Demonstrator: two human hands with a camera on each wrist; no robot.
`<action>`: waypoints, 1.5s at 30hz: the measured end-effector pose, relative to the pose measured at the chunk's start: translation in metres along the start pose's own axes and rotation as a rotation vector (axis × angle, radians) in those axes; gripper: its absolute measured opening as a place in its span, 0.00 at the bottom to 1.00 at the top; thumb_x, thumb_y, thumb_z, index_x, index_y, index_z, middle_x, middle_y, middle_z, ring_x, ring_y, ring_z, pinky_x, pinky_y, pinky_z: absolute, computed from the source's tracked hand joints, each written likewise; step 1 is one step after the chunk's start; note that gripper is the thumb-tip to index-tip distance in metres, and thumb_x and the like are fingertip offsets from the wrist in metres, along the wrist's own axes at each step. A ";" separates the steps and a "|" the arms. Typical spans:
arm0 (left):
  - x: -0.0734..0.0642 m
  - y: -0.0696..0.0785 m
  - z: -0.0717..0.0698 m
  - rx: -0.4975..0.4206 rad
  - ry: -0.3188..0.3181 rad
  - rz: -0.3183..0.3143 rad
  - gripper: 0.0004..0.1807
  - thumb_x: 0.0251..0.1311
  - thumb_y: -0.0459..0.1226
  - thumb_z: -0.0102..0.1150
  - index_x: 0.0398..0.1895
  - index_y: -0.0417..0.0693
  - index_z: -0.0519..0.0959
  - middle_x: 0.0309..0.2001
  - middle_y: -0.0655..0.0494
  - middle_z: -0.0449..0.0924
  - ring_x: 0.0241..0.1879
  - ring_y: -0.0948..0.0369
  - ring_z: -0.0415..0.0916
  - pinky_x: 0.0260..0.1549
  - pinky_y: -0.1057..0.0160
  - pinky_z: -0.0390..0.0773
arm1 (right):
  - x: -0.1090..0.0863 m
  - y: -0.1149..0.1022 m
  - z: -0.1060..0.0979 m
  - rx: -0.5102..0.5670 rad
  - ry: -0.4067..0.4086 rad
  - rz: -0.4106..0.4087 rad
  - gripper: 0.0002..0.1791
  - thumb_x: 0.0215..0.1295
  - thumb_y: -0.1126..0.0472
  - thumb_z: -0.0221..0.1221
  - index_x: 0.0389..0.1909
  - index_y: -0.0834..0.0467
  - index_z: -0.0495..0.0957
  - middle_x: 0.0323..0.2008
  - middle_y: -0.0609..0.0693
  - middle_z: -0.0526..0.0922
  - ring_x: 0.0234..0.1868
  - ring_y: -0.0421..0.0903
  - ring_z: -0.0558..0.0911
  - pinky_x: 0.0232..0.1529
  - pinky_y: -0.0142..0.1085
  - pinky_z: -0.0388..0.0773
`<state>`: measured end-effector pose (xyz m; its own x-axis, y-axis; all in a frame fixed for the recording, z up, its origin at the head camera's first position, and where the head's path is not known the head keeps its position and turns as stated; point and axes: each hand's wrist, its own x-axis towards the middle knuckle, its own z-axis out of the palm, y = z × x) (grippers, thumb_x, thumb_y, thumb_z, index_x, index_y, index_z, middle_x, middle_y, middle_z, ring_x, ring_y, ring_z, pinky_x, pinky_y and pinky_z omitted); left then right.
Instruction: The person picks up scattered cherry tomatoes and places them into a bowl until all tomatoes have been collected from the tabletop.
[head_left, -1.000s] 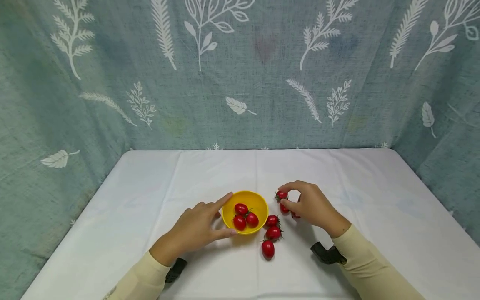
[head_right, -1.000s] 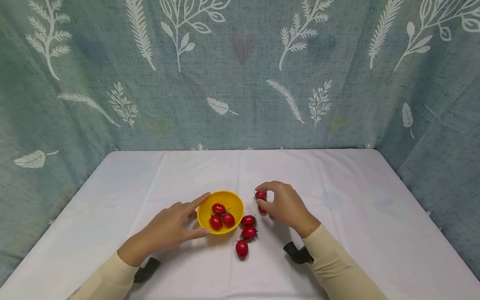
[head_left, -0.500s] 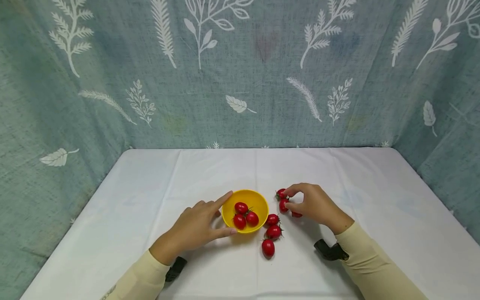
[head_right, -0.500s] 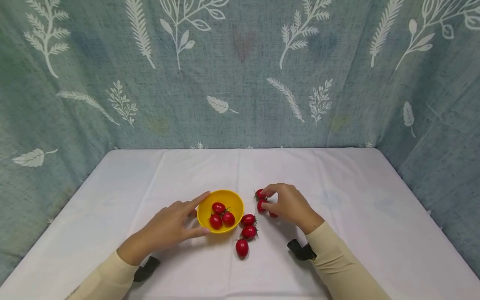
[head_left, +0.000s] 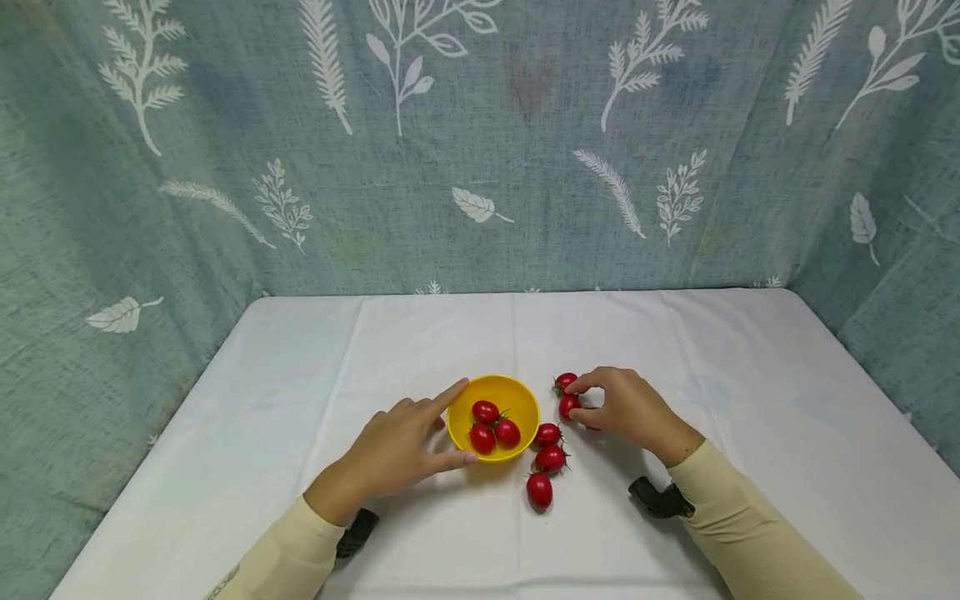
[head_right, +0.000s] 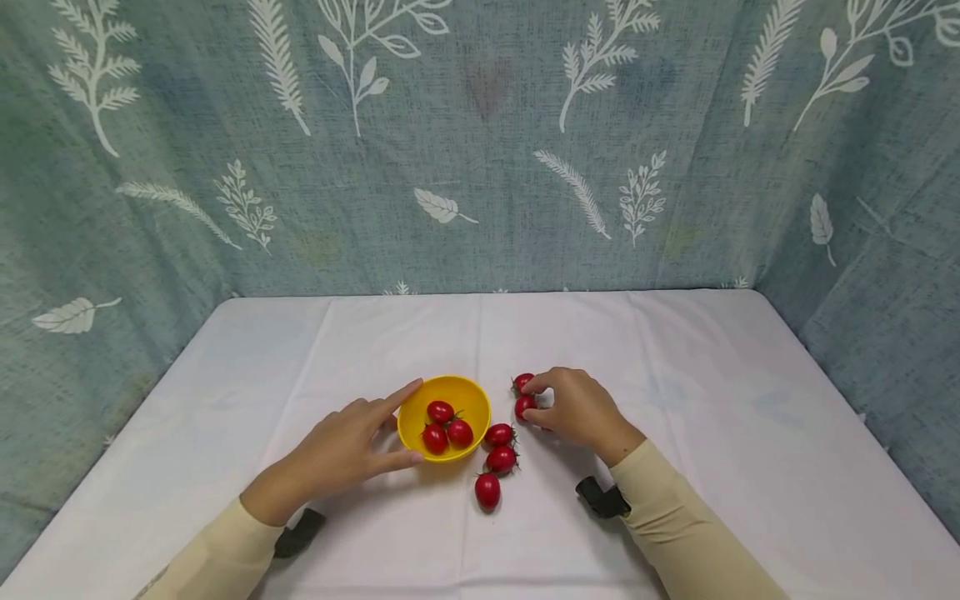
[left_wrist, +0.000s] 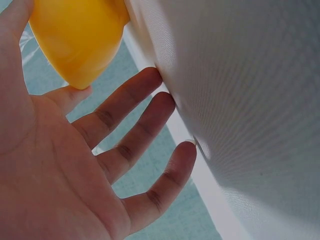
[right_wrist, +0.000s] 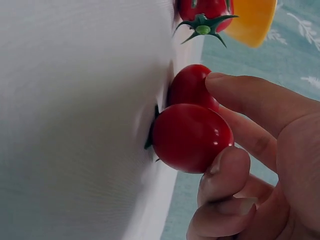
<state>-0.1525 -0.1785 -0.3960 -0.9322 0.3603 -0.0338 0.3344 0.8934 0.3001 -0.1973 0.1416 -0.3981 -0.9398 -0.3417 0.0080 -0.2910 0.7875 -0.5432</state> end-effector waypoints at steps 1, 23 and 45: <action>0.000 0.000 0.000 0.001 -0.001 0.001 0.53 0.49 0.74 0.58 0.78 0.74 0.54 0.43 0.64 0.83 0.45 0.60 0.74 0.39 0.53 0.75 | 0.000 0.000 0.000 -0.007 -0.002 0.003 0.15 0.57 0.57 0.73 0.45 0.54 0.87 0.45 0.49 0.88 0.46 0.49 0.81 0.52 0.47 0.79; 0.002 0.002 0.002 0.005 -0.004 0.002 0.52 0.50 0.73 0.59 0.78 0.74 0.54 0.44 0.64 0.83 0.46 0.60 0.75 0.40 0.52 0.75 | 0.000 -0.001 0.006 -0.027 -0.005 -0.017 0.13 0.55 0.55 0.74 0.42 0.51 0.87 0.36 0.44 0.86 0.33 0.42 0.75 0.35 0.34 0.73; 0.001 0.002 0.002 0.010 0.002 -0.003 0.52 0.50 0.72 0.60 0.78 0.73 0.54 0.43 0.64 0.83 0.45 0.60 0.75 0.39 0.53 0.74 | -0.003 -0.007 0.001 -0.057 0.066 -0.091 0.16 0.56 0.55 0.73 0.46 0.52 0.87 0.40 0.44 0.88 0.36 0.43 0.80 0.39 0.37 0.76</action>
<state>-0.1520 -0.1759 -0.3972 -0.9336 0.3569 -0.0333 0.3327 0.8973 0.2900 -0.1922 0.1363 -0.3950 -0.9184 -0.3798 0.1109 -0.3832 0.7837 -0.4888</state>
